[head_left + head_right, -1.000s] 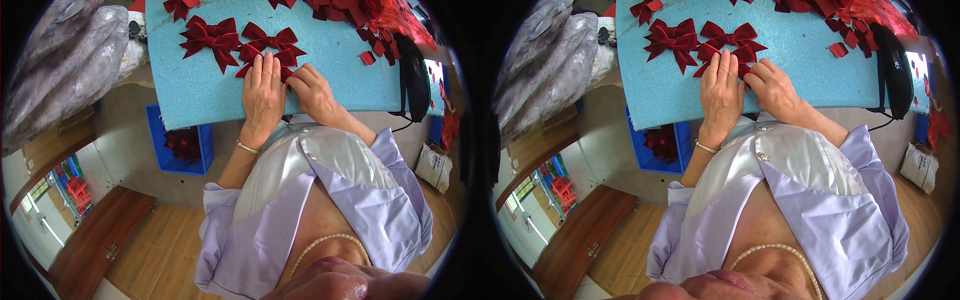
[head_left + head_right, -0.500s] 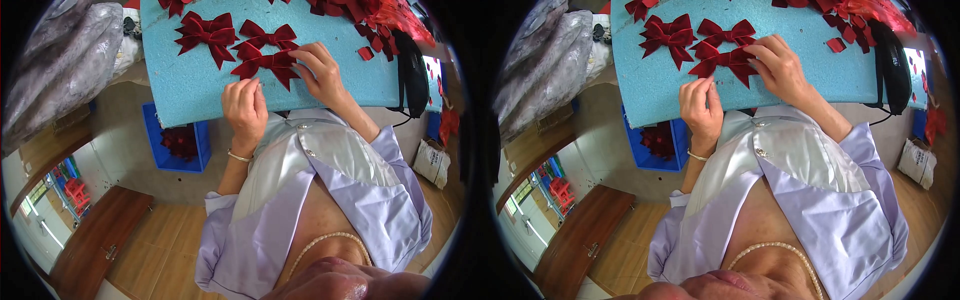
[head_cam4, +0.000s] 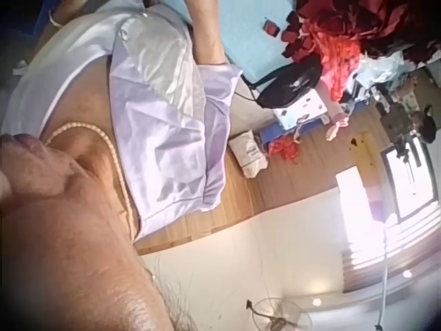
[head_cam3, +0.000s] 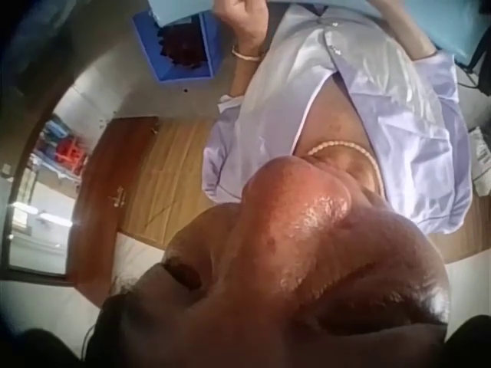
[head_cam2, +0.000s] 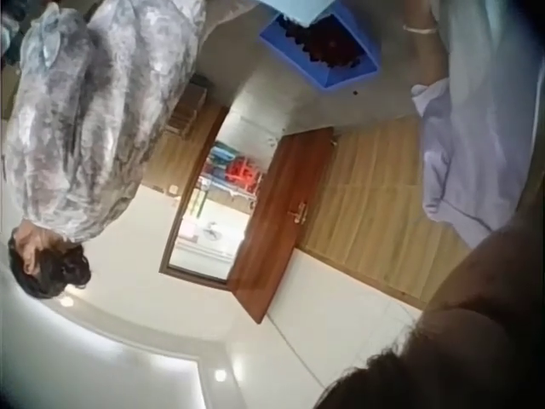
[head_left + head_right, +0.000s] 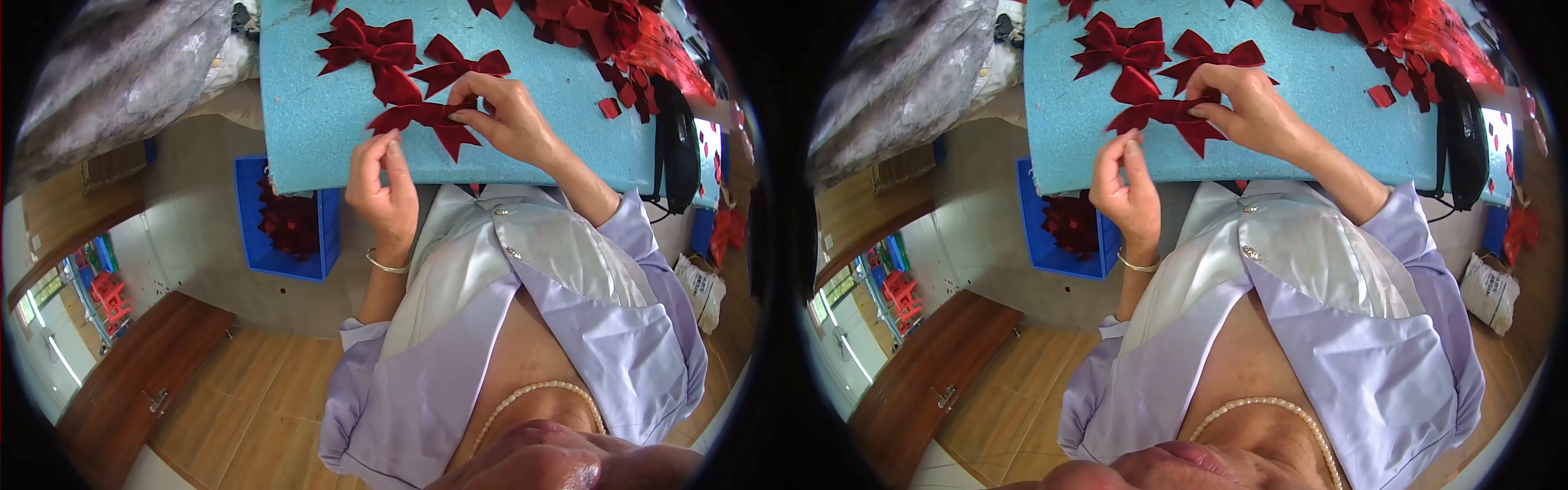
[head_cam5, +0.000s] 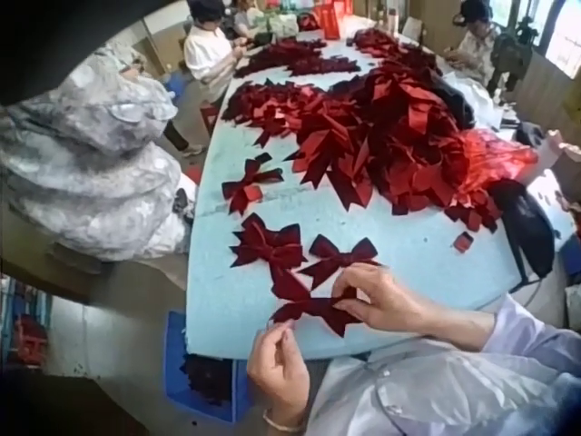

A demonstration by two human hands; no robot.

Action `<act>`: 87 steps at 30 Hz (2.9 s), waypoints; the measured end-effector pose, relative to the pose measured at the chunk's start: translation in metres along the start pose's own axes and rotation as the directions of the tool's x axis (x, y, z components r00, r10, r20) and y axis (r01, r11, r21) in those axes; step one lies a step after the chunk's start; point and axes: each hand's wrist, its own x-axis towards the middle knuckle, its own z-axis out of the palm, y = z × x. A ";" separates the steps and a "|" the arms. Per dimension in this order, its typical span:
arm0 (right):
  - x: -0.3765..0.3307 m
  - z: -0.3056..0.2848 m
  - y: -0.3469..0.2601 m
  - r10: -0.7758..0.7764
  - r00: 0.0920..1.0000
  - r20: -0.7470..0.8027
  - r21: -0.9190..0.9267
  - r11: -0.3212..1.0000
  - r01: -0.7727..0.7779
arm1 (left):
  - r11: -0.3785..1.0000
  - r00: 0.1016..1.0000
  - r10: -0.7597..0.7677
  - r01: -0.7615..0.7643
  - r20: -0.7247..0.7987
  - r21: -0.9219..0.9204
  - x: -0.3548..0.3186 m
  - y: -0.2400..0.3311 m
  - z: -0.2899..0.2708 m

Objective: The recorder is manual assembling red decorative bows on a blue work surface.

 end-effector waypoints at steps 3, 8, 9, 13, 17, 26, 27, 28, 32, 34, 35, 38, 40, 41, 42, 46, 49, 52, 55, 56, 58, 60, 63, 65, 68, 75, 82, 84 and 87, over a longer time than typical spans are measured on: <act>0.022 0.020 0.009 0.003 1.000 0.000 0.141 0.990 -0.003 | 0.998 0.988 0.022 -0.012 -0.156 0.064 0.004 -0.002 -0.012; 0.027 0.038 0.019 -0.230 0.971 -0.071 -0.373 0.909 0.188 | 0.926 0.977 0.201 -0.168 -0.066 0.339 0.005 -0.010 -0.021; 0.023 0.031 0.022 -0.285 0.955 -0.083 -0.383 0.894 0.234 | 0.869 0.955 0.298 -0.274 0.008 0.413 0.002 -0.011 -0.017; 0.014 -0.006 0.021 -0.463 0.871 -0.167 -0.643 0.720 0.259 | 0.807 0.934 0.288 -0.355 0.210 0.471 -0.010 -0.007 -0.001; -0.001 -0.026 0.048 -0.332 0.939 -0.091 -0.734 0.659 0.162 | 0.788 0.911 0.226 -0.379 0.344 0.486 -0.009 -0.011 0.018; 0.001 0.002 0.058 -0.384 0.921 -0.073 -0.574 0.771 0.276 | 0.753 0.915 0.159 -0.355 0.371 0.554 -0.010 -0.014 0.025; 0.000 -0.003 0.054 -0.398 0.915 -0.065 -0.528 0.792 0.307 | 0.741 0.920 0.158 -0.351 0.358 0.573 -0.011 -0.016 0.023; -0.001 -0.011 0.052 -0.388 0.917 -0.089 -0.479 0.824 0.302 | 0.742 0.924 0.168 -0.347 0.343 0.574 -0.009 -0.017 0.020; 0.006 -0.087 0.080 -0.523 0.770 -0.365 -0.766 0.639 0.070 | 0.758 0.929 0.251 -0.364 0.273 0.542 -0.005 -0.021 0.009; 0.004 -0.134 0.094 -0.543 0.687 -0.483 -0.838 0.515 -0.182 | 0.768 0.906 0.336 -0.421 0.256 0.483 -0.001 -0.013 0.013; 0.000 -0.149 0.103 -0.494 0.678 -0.545 -0.819 0.488 -0.303 | 0.773 0.892 0.375 -0.450 0.251 0.446 0.000 -0.009 0.016; -0.009 -0.172 0.128 -0.374 0.789 -0.487 -0.839 0.452 -0.304 | 0.803 0.847 0.439 -0.519 0.300 0.292 -0.010 0.003 0.032; -0.010 -0.185 0.144 -0.354 0.832 -0.427 -0.871 0.408 -0.274 | 0.814 0.813 0.400 -0.527 0.423 0.243 -0.015 0.007 0.049; -0.010 -0.187 0.152 -0.331 0.867 -0.373 -0.897 0.368 -0.246 | 0.822 0.800 0.350 -0.512 0.487 0.249 -0.014 0.011 0.058; -0.008 -0.186 0.148 -0.390 0.856 -0.340 -0.913 0.357 -0.200 | 0.822 0.812 0.297 -0.485 0.503 0.298 -0.010 0.015 0.062; -0.017 -0.191 0.141 -0.428 0.819 -0.381 -0.832 0.545 -0.102 | 0.817 0.822 0.214 -0.447 0.528 0.365 -0.001 -0.004 0.074; -0.028 -0.193 0.125 -0.115 0.810 -0.574 -0.455 0.868 -0.199 | 0.803 0.817 0.212 -0.459 0.537 0.380 0.000 -0.016 0.076; -0.036 -0.183 0.091 -0.210 0.754 -0.622 -0.220 0.971 0.089 | 0.810 0.834 0.211 -0.441 0.511 0.387 0.004 -0.023 0.079; -0.043 -0.156 0.063 -0.169 0.864 -0.475 -0.192 0.978 0.086 | 0.906 0.861 0.315 -0.398 0.400 0.143 0.001 -0.021 0.092; -0.042 -0.135 0.048 -0.247 0.884 -0.396 -0.248 0.956 0.156 | 0.904 0.850 0.328 -0.409 0.413 0.123 0.004 -0.010 0.098; -0.046 -0.101 0.030 -0.273 0.920 -0.280 -0.265 0.943 0.199 | 0.959 0.881 0.267 -0.204 0.390 -0.195 0.011 0.016 0.113; -0.049 -0.070 0.016 -0.329 0.919 -0.217 -0.186 0.938 0.292 | 0.939 0.892 0.270 -0.161 0.362 -0.304 0.017 0.027 0.125; -0.054 -0.056 0.010 -0.359 0.907 -0.221 -0.213 0.925 0.314 | 0.856 0.869 0.429 -0.304 0.247 -0.418 0.027 0.024 0.136; -0.057 -0.058 0.011 -0.380 0.883 -0.275 -0.171 0.923 0.343 | 0.886 0.876 0.358 -0.210 0.323 -0.413 0.019 0.025 0.129; -0.057 -0.065 0.019 -0.349 0.906 -0.238 -0.075 0.937 0.341 | 0.918 0.899 0.240 -0.087 0.366 -0.387 0.008 0.030 0.120; -0.057 -0.080 0.077 -0.353 0.935 -0.047 -0.277 0.903 0.327 | 0.675 0.936 -0.119 0.322 0.333 -0.664 -0.001 0.028 0.065; -0.112 -0.089 0.131 -0.014 0.977 -0.212 -0.371 0.926 -0.068 | 0.691 0.957 -0.266 0.272 0.114 -0.669 0.002 -0.013 0.039; -0.117 -0.088 0.136 -0.031 0.971 -0.236 -0.352 0.934 -0.056 | 0.841 0.950 -0.259 0.311 0.175 -0.443 -0.006 -0.028 0.034; -0.097 -0.083 0.099 -0.017 0.983 -0.182 -0.190 0.982 -0.018 | 0.972 0.984 0.062 -0.021 0.166 -0.235 -0.011 -0.016 0.054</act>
